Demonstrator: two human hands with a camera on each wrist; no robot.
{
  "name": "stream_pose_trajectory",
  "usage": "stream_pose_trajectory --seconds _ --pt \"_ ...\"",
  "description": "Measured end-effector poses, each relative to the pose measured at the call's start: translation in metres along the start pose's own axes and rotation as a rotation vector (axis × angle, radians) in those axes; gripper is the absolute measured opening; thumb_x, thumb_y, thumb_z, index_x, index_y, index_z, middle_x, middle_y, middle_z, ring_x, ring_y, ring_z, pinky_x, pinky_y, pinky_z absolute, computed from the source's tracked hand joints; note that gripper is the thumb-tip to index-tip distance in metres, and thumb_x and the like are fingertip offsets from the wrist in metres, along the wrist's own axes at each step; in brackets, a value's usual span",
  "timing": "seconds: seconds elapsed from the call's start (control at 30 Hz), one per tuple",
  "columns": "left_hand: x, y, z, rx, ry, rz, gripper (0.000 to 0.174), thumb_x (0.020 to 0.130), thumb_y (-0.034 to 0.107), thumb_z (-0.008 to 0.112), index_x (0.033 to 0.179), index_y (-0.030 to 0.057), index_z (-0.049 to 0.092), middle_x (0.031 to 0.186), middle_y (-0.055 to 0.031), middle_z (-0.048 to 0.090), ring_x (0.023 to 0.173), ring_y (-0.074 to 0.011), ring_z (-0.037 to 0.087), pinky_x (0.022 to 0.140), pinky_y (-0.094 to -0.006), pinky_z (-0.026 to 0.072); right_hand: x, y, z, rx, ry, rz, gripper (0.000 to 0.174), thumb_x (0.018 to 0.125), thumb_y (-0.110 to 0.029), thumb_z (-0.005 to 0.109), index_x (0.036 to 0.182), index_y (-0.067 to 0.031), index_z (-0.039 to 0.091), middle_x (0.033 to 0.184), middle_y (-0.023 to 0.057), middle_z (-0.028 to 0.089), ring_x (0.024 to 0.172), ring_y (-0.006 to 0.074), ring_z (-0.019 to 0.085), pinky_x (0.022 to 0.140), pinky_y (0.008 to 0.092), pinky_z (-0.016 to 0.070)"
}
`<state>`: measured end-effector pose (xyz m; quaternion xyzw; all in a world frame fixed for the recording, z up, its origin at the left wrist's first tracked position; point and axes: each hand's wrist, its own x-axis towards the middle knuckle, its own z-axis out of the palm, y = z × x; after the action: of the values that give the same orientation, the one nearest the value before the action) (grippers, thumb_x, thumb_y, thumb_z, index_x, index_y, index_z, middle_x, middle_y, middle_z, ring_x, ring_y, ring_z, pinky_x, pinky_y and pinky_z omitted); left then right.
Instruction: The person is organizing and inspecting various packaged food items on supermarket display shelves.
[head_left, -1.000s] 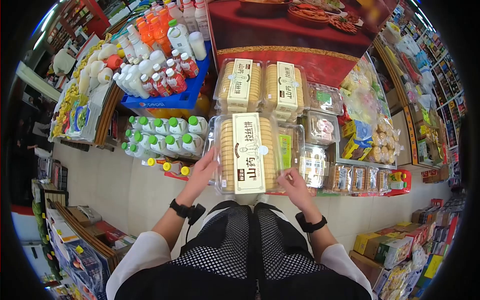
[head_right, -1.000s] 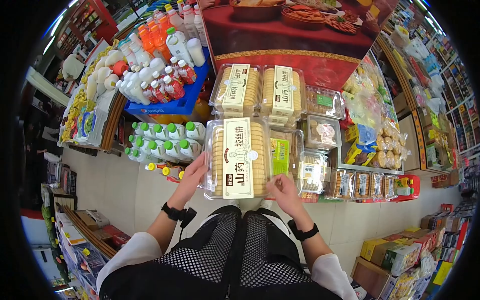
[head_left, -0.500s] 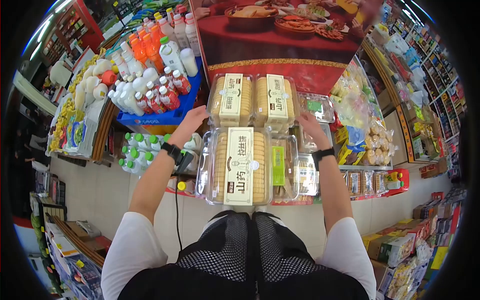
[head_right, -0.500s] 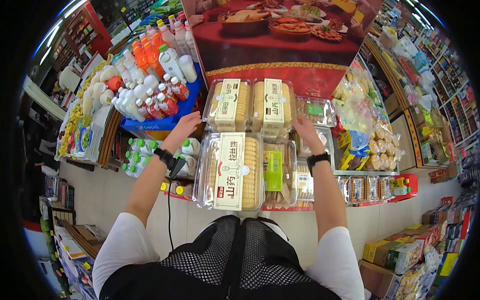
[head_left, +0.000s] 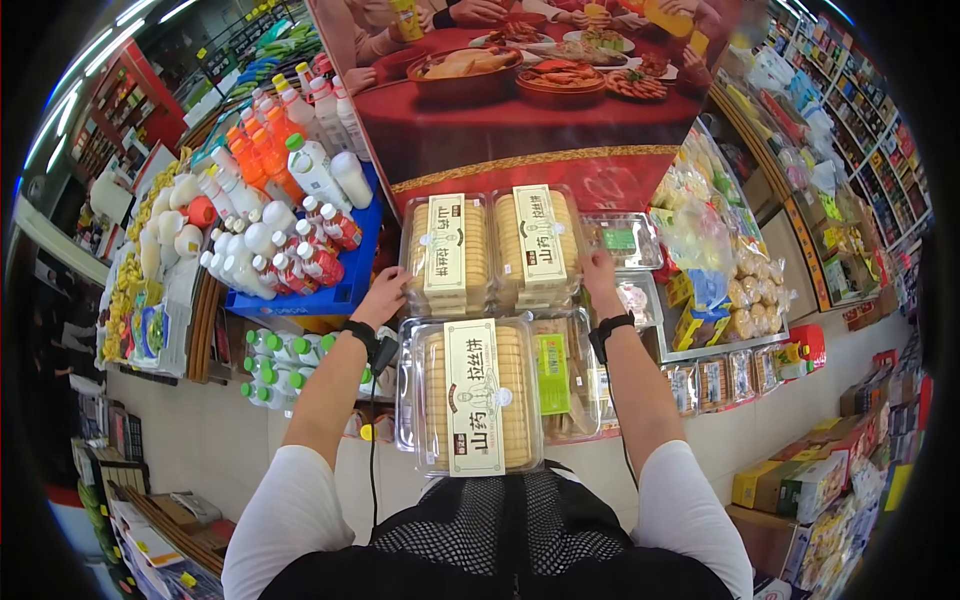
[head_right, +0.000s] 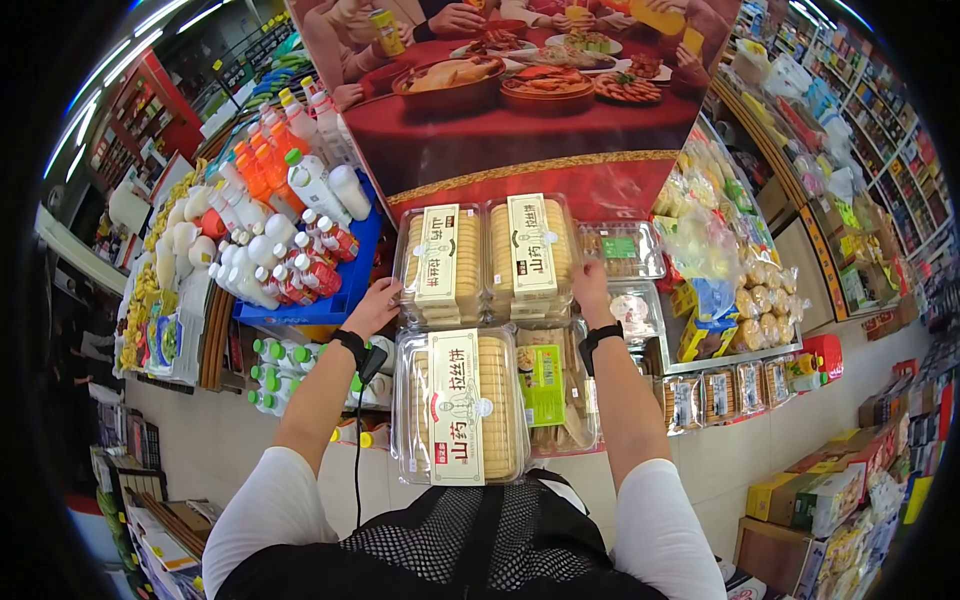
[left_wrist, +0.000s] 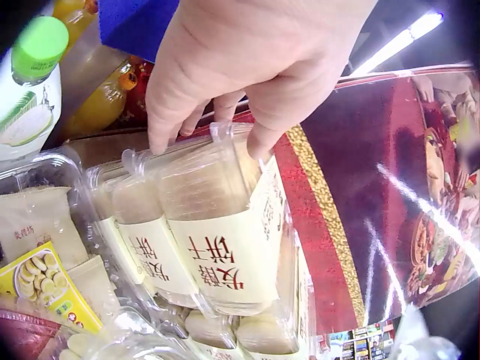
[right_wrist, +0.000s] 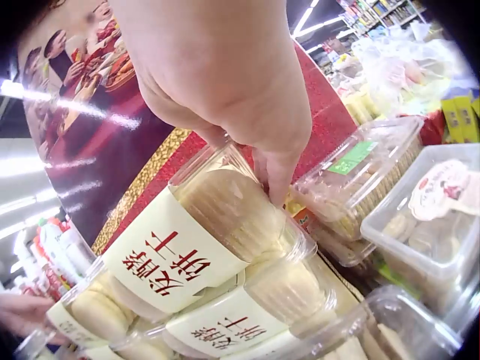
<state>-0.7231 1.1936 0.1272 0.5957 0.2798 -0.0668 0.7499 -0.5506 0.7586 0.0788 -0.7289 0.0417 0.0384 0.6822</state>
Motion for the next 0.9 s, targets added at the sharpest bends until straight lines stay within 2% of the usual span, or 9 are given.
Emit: stream_pose_trajectory --seconds 0.07,0.13,0.3,0.4,0.47,0.63,0.8,0.83,0.9 --pt "0.012 -0.007 0.001 -0.082 0.06 0.024 0.019 0.093 0.023 0.069 0.104 0.0119 0.058 0.092 0.0 0.057 0.09 -0.0134 0.053 0.084 -0.0366 0.0426 -0.004 -0.018 -0.004 -0.107 0.024 -0.058 0.016 0.092 -0.014 0.064 0.095 0.002 0.063 0.082 0.0062 0.065 0.073 0.0142 0.06 0.067 0.0303 0.0476" --pt "0.02 -0.011 -0.002 -0.191 -0.018 0.112 0.012 0.097 0.02 0.063 0.098 0.0114 0.056 0.086 0.0013 0.055 0.079 -0.0113 0.054 0.071 -0.031 0.0458 0.0 -0.03 -0.008 -0.214 0.048 -0.195 0.016 0.093 -0.014 0.063 0.092 0.0018 0.063 0.075 0.005 0.062 0.068 0.0135 0.058 0.062 0.0316 0.0472" --pt "0.019 0.006 0.002 0.055 -0.009 0.176 0.013 0.101 0.022 0.058 0.104 0.0095 0.056 0.096 -0.003 0.062 0.082 -0.0156 0.063 0.071 -0.0332 0.0523 -0.023 -0.08 -0.043 -0.063 0.047 -0.11 0.019 0.094 -0.017 0.065 0.099 0.0007 0.062 0.079 0.0024 0.062 0.066 0.0099 0.055 0.057 0.0274 0.0442" --pt "-0.02 0.045 0.02 0.067 -0.022 0.187 0.013 0.101 0.023 0.057 0.101 0.0097 0.055 0.1 -0.0041 0.064 0.084 -0.0156 0.066 0.072 -0.0314 0.0541 -0.053 -0.121 -0.068 0.039 0.039 -0.148 0.022 0.096 -0.019 0.066 0.106 0.0001 0.061 0.082 0.001 0.063 0.066 0.0066 0.053 0.056 0.0233 0.0412" --pt "-0.045 0.06 0.03 -0.046 -0.026 0.247 0.016 0.101 0.023 0.057 0.095 0.0086 0.052 0.087 -0.0022 0.06 0.074 -0.0125 0.062 0.065 -0.0292 0.0533 -0.077 -0.14 -0.086 0.113 0.07 -0.181 0.022 0.097 -0.02 0.066 0.108 -0.0007 0.061 0.084 0.0 0.063 0.066 0.0029 0.05 0.054 0.0198 0.0382" --pt "-0.122 0.089 0.017 0.099 0.003 0.363 0.015 0.103 0.026 0.058 0.095 0.0148 0.053 0.093 0.0026 0.064 0.082 -0.0106 0.065 0.069 -0.0264 0.0521 -0.15 -0.198 -0.115 0.22 0.048 -0.099 0.02 0.099 -0.018 0.064 0.11 -0.0019 0.059 0.087 -0.0003 0.063 0.068 0.0028 0.053 0.058 0.019 0.0416" --pt "-0.242 0.078 0.032 0.007 -0.035 0.373 0.014 0.104 0.017 0.055 0.091 0.0114 0.052 0.091 0.0022 0.062 0.075 -0.0035 0.058 0.06 -0.0167 0.0447 -0.197 -0.217 -0.128 0.313 -0.031 -0.086 0.017 0.101 -0.016 0.06 0.11 -0.002 0.057 0.094 0.0033 0.067 0.076 0.007 0.063 0.065 0.0217 0.0504" --pt "-0.248 0.058 0.025 0.066 -0.027 0.388 0.016 0.104 0.017 0.055 0.09 0.0113 0.051 0.087 0.0036 0.057 0.068 -0.0016 0.049 0.057 -0.0176 0.0418 -0.211 -0.226 -0.122 0.341 -0.068 -0.07 0.016 0.101 -0.015 0.06 0.11 -0.0026 0.057 0.094 0.0034 0.067 0.077 0.0078 0.064 0.067 0.0224 0.0519" --pt "-0.267 0.021 0.031 0.039 -0.04 0.365 0.011 0.104 0.015 0.054 0.095 0.0099 0.052 0.086 0.0042 0.056 0.069 -0.0019 0.05 0.058 -0.0186 0.0418 -0.231 -0.233 -0.106 0.368 -0.106 -0.054 0.014 0.101 -0.014 0.06 0.109 -0.0033 0.057 0.094 0.0035 0.067 0.078 0.0086 0.065 0.068 0.0231 0.0533"
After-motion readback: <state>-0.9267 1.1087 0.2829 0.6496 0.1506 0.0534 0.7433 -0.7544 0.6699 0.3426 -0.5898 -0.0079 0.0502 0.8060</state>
